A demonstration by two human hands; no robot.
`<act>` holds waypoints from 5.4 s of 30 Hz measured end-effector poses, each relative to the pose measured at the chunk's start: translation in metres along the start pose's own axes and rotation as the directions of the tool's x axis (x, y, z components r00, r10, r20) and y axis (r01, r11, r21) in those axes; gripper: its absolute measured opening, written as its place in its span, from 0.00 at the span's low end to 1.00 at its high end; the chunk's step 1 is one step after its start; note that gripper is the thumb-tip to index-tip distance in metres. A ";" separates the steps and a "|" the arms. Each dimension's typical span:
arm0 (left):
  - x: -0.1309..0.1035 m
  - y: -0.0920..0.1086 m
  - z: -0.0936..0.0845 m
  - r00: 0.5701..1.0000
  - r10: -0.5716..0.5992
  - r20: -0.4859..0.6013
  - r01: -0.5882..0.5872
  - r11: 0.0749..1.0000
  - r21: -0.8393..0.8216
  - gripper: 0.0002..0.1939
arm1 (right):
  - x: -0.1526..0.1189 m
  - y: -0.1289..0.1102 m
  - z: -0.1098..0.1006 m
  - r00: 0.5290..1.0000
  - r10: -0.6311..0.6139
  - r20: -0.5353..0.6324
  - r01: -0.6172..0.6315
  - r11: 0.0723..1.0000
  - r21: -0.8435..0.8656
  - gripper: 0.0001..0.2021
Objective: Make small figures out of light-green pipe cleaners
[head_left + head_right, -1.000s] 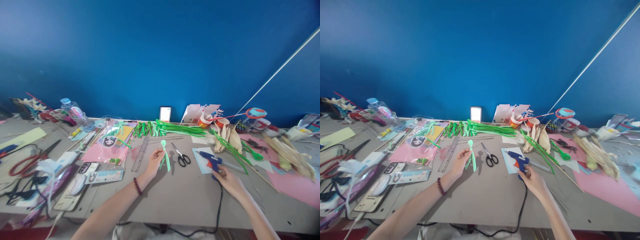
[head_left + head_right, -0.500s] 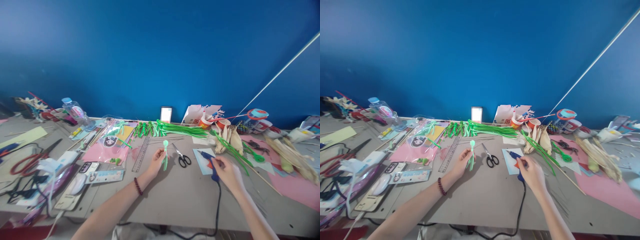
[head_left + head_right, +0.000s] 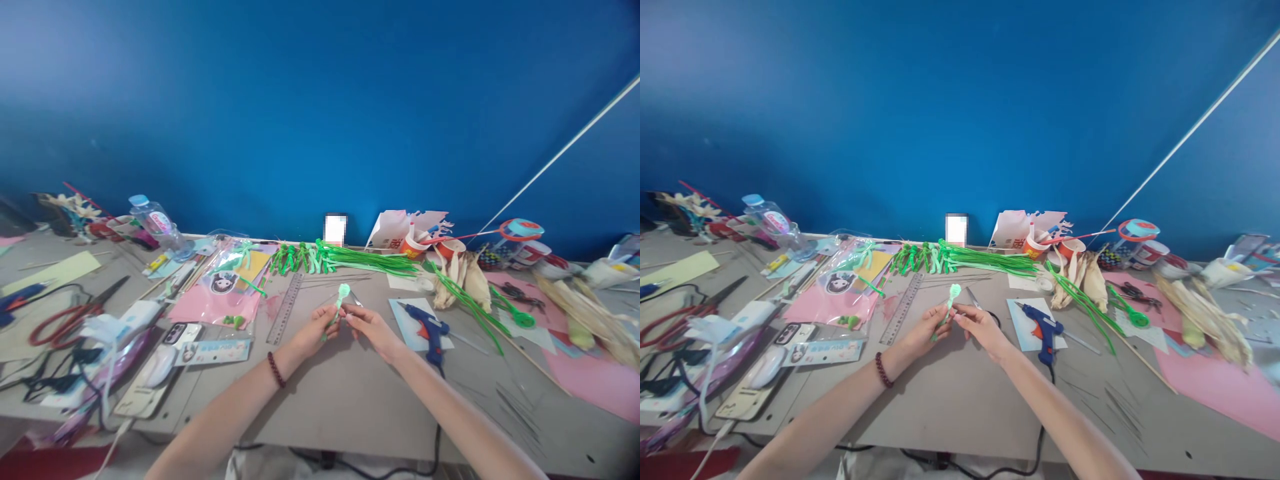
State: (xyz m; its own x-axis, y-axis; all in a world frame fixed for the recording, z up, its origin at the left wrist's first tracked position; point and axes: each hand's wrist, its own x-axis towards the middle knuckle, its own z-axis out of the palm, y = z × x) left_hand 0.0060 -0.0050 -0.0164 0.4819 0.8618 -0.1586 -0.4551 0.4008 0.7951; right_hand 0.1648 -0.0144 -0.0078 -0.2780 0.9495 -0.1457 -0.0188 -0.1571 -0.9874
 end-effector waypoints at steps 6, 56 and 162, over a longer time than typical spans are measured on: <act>-0.001 -0.002 -0.001 0.999 -0.021 0.041 0.017 0.996 0.091 0.23 | 0.000 0.009 0.005 1.000 -0.027 -0.004 0.028 0.976 0.217 0.13; -0.007 -0.014 0.014 0.998 -0.025 0.054 0.012 0.973 0.230 0.25 | -0.001 0.023 0.009 0.996 0.092 -0.006 -0.067 0.774 0.630 0.12; -0.001 -0.012 0.008 0.977 0.054 -0.206 -0.006 0.974 0.228 0.24 | -0.008 0.018 0.005 0.827 -0.307 -0.471 0.220 0.948 -0.231 0.13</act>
State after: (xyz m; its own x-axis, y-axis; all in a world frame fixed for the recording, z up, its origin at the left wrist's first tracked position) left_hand 0.0172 -0.0133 -0.0215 0.2921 0.9277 -0.2323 -0.2749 0.3141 0.9087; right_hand 0.1619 -0.0261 -0.0239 0.2285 0.9613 0.1537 0.1432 0.1230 -0.9820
